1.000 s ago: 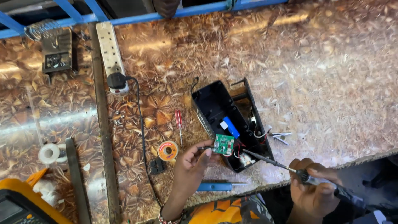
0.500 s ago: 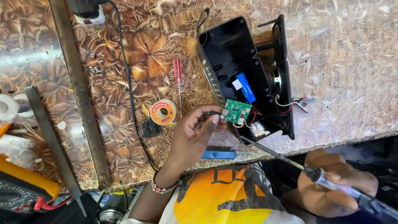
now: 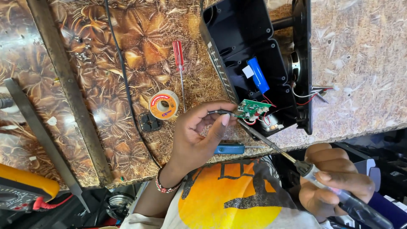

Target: The person solders a green circuit board using a soldering iron and solder wire. They hold the board in one hand and apply solder to various points on the board while working at a cluttered workbench.

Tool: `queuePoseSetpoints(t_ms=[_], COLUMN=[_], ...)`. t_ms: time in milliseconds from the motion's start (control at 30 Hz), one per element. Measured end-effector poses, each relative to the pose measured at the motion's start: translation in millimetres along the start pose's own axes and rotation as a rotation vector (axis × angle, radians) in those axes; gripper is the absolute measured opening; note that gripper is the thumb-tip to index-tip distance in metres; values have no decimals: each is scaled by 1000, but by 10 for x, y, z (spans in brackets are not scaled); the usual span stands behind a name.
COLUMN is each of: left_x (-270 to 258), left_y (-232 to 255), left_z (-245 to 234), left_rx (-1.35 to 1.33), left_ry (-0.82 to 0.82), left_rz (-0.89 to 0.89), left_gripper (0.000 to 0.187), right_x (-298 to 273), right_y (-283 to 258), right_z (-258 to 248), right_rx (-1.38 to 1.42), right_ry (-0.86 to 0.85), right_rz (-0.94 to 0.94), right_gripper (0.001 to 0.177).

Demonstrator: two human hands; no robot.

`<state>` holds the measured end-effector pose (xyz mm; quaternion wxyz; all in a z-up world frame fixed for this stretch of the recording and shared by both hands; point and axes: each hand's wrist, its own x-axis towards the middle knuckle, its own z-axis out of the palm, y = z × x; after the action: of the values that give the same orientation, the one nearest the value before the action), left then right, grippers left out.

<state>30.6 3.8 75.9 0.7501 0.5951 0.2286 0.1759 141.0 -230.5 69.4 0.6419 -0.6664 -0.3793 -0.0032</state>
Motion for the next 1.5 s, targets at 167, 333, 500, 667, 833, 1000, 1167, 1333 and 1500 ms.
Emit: queuePoseSetpoints(t_ms=[167,333,500,667,833,1000,1167,1333,1500], left_x=[30,27,30,26,28,21,29,33,28], left_y=[52,94,100,84,89,63,83,74,72], left_z=[-10,-2,2,9,6,-3,-2,-8,-8], left_rx=[143,179,207,216,226,263,249,253,274], left_ry=[-22,6,20,31,25,31,33,24,31], left_rz=[119,117,127,127,123,130,137,153,170], left_gripper=[23,22,24,23,23,23,22,21,21], right_x=[-96,-70,-74,-78,-52,-48,-33,-67,28], right_y=[-4,-2,50,31,70,76,94,85,118], right_z=[-72,-41,-265,-64,-59,-97,-77,-94,-104], right_rx=[-29,-35,-5,12,4,-25,-45,-73,-81], right_ry=[-10,23,-155,0,-2,-67,-54,-61,-182], right_rz=[52,27,53,30,6,12,-52,-57,-161], right_gripper=[24,24,29,23,21,22,24,23,24])
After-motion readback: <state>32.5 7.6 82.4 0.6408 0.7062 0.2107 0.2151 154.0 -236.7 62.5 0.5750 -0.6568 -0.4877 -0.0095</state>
